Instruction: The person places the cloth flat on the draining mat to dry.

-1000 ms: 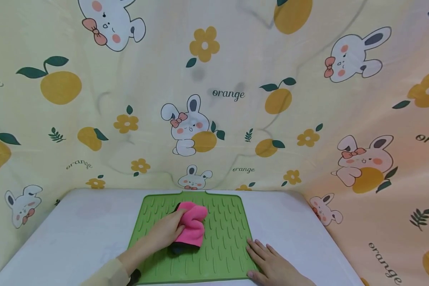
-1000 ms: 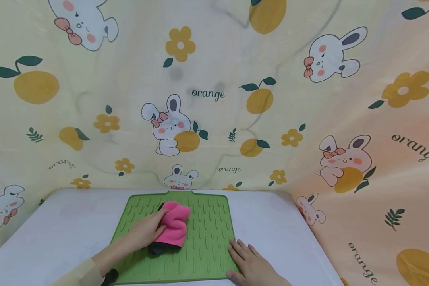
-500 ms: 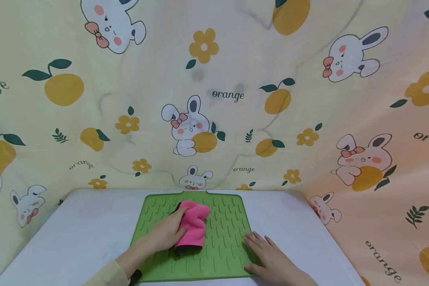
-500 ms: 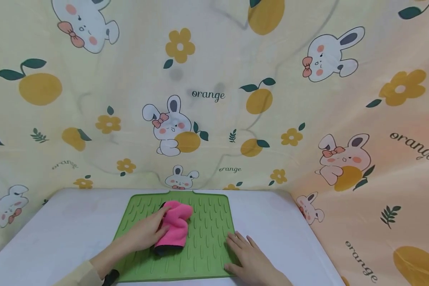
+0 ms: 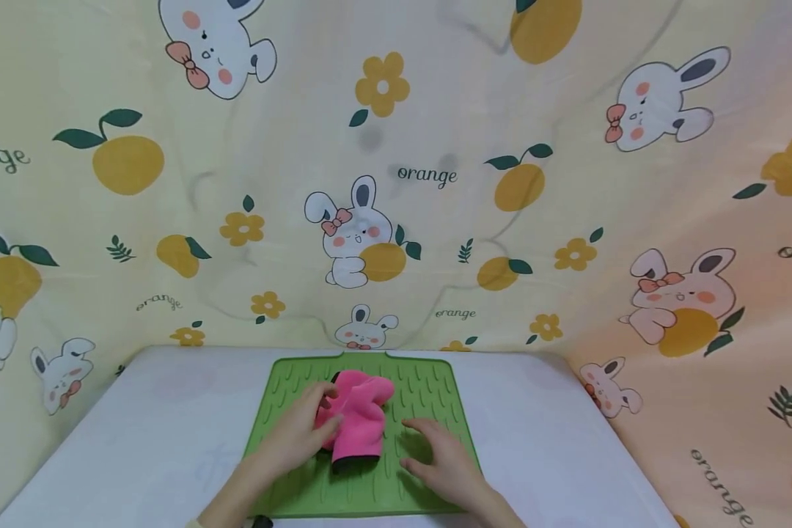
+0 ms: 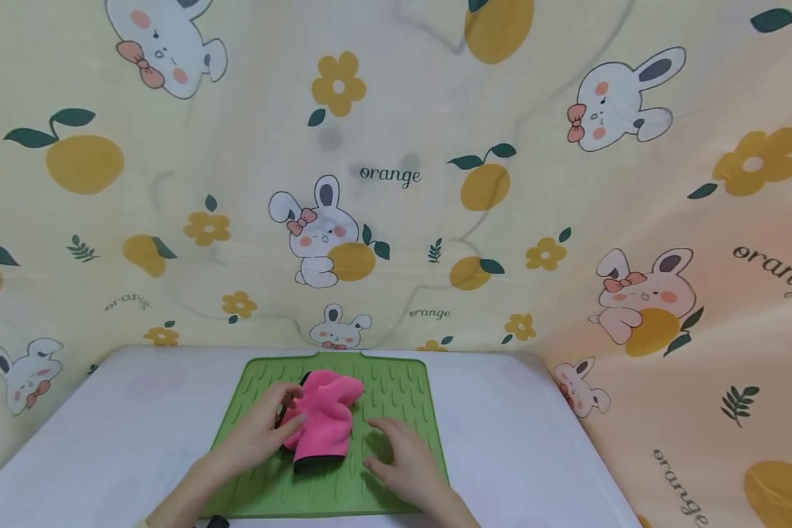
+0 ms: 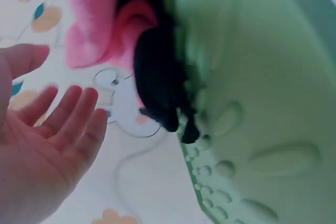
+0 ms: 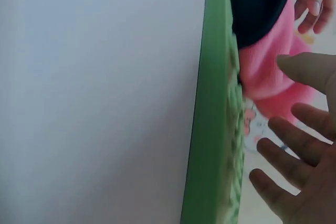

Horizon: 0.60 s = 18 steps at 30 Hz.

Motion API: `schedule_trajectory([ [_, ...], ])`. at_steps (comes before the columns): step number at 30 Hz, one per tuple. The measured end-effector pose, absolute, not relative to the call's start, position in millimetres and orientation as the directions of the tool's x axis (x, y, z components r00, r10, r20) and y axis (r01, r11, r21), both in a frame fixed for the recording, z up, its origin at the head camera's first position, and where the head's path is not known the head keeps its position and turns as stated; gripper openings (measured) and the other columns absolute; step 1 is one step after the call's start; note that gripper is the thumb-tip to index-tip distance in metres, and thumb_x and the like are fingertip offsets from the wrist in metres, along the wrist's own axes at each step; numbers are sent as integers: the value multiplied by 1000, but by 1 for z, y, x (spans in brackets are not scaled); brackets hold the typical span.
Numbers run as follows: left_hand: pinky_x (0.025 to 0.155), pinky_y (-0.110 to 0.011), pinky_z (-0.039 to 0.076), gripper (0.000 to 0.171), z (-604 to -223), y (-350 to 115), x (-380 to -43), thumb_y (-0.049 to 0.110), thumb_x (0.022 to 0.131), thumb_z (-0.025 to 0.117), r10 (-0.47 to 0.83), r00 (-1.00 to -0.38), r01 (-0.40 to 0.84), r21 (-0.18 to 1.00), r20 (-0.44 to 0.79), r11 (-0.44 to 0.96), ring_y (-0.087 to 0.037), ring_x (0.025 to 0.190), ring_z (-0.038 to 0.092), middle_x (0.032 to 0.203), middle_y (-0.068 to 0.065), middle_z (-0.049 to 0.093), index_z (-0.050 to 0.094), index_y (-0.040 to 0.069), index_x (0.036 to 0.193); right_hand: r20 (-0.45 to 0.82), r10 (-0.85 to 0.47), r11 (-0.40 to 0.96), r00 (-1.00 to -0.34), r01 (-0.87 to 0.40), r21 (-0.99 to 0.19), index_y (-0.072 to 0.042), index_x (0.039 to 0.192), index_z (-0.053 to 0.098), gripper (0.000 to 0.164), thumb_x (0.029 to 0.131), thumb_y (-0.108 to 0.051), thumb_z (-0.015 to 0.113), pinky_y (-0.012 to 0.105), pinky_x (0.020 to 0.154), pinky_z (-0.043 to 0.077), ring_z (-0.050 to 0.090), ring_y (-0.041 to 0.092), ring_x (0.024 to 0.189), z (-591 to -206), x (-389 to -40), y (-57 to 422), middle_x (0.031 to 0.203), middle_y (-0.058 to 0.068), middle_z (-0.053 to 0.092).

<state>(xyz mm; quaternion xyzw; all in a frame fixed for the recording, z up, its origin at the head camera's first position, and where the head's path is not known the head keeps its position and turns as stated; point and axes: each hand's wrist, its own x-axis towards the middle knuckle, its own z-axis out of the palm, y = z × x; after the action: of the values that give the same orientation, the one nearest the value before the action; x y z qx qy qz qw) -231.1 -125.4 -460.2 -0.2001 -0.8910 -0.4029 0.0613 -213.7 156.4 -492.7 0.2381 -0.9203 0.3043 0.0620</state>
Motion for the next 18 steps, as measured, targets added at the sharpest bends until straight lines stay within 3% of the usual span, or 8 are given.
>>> schedule_trajectory([
  [4, 74, -27, 53, 21, -456, -130, -226, 17, 90, 66, 388, -884, 451, 697, 262, 557, -11, 89, 57, 102, 1, 56, 59, 13, 109, 236, -392, 655, -889, -450, -607, -15, 126, 56, 55, 78, -30, 77, 42, 91, 47, 56, 21, 109, -494, -218, 137, 120, -3, 59],
  [8, 72, -23, 51, 13, -453, -131, -223, 18, 88, 67, 494, -848, 465, 713, 190, 524, -8, 84, 56, 97, 5, 56, 61, 18, 100, 209, -390, 622, -897, -424, -659, -17, 115, 59, 45, 75, -26, 79, 35, 86, 49, 57, 18, 100, -495, -224, 125, 110, -2, 61],
  [18, 75, -24, 50, 25, -460, -128, -217, 28, 77, 78, 582, -805, 494, 672, 114, 552, -4, 84, 54, 91, 10, 52, 61, 25, 95, 165, -414, 649, -895, -417, -636, -27, 96, 62, 26, 76, -28, 78, 30, 79, 48, 55, 8, 91, -499, -225, 114, 95, -14, 57],
])
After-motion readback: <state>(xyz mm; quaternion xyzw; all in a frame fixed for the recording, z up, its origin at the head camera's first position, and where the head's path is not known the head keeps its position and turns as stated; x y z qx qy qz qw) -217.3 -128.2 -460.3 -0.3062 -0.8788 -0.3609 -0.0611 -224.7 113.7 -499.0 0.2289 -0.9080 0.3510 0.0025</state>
